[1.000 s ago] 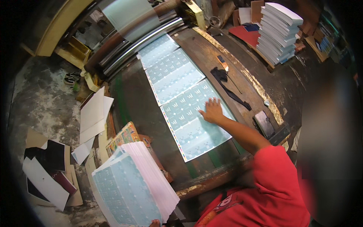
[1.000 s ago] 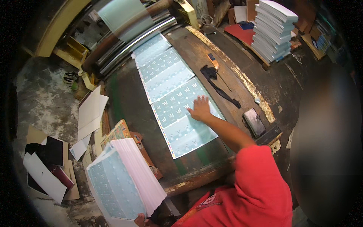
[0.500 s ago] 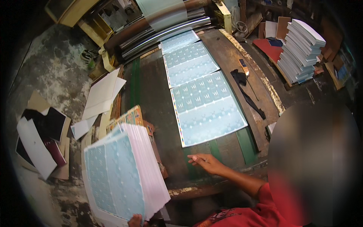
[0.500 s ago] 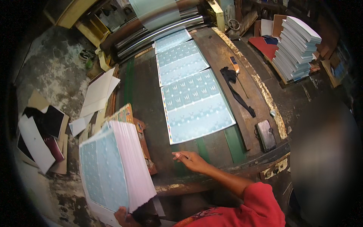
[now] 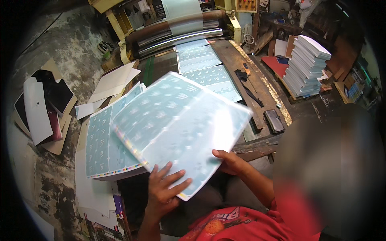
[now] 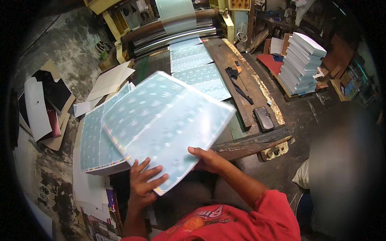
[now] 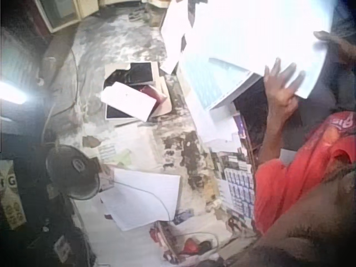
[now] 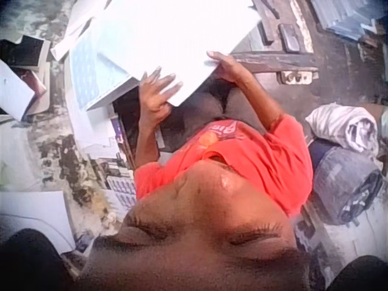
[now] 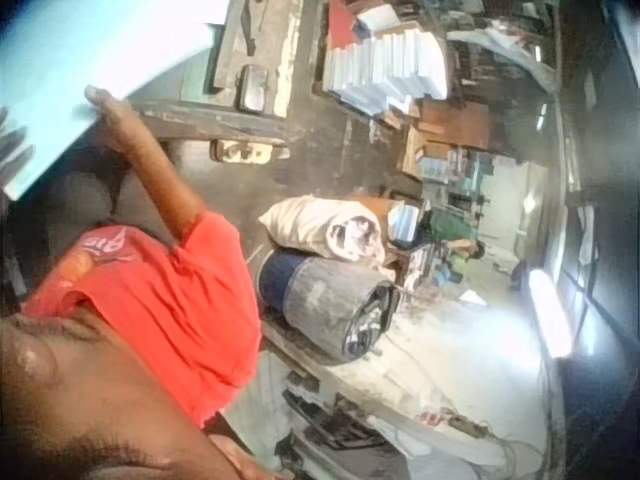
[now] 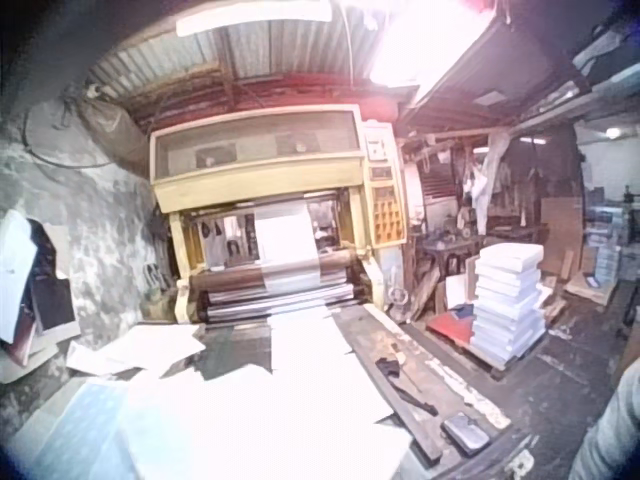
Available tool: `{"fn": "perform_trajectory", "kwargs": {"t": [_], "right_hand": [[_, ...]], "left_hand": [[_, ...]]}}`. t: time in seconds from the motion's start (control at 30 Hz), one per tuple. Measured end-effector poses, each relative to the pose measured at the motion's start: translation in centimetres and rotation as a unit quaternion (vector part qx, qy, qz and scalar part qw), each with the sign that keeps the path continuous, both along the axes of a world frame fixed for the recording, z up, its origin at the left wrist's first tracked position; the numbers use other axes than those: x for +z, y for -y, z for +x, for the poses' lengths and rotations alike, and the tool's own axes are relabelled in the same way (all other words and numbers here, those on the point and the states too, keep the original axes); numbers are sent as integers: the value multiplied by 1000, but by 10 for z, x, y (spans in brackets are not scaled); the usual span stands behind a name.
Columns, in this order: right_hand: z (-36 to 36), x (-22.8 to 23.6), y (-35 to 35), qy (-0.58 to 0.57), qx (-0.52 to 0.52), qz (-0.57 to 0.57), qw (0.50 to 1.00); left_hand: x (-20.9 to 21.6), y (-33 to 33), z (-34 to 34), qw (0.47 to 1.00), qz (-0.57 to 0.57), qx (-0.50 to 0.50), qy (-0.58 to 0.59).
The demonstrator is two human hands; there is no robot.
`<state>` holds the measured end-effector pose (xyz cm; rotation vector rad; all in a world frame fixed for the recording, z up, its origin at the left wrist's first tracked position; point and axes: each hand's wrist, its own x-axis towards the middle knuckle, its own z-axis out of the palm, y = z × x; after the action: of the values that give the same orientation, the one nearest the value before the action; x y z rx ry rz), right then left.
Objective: The person takes printed sheets from a stack and places them onto the feeding section of a large printing machine. The person continues picking up sheets and aligning them on the machine bed.
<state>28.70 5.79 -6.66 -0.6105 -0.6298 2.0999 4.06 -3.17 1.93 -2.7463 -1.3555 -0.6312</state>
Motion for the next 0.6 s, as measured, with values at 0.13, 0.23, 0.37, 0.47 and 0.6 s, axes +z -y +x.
{"fn": "perform_trajectory", "kwargs": {"t": [0.13,0.23,0.37,0.47,0.6], "right_hand": [[22,-55,21,52,-8,-34,998],[26,-106,41,81,-57,-119,988],[25,-153,49,87,-48,-164,981],[20,-162,34,81,-56,-173,980],[22,-157,-4,61,-74,-171,981]], "left_hand": [[10,-1,-5,998,7,54,30],[14,-22,-41,979,95,173,50],[-7,-33,-60,968,75,234,53],[-25,-34,-59,960,111,250,61],[-15,-28,-49,956,88,249,130]]}}
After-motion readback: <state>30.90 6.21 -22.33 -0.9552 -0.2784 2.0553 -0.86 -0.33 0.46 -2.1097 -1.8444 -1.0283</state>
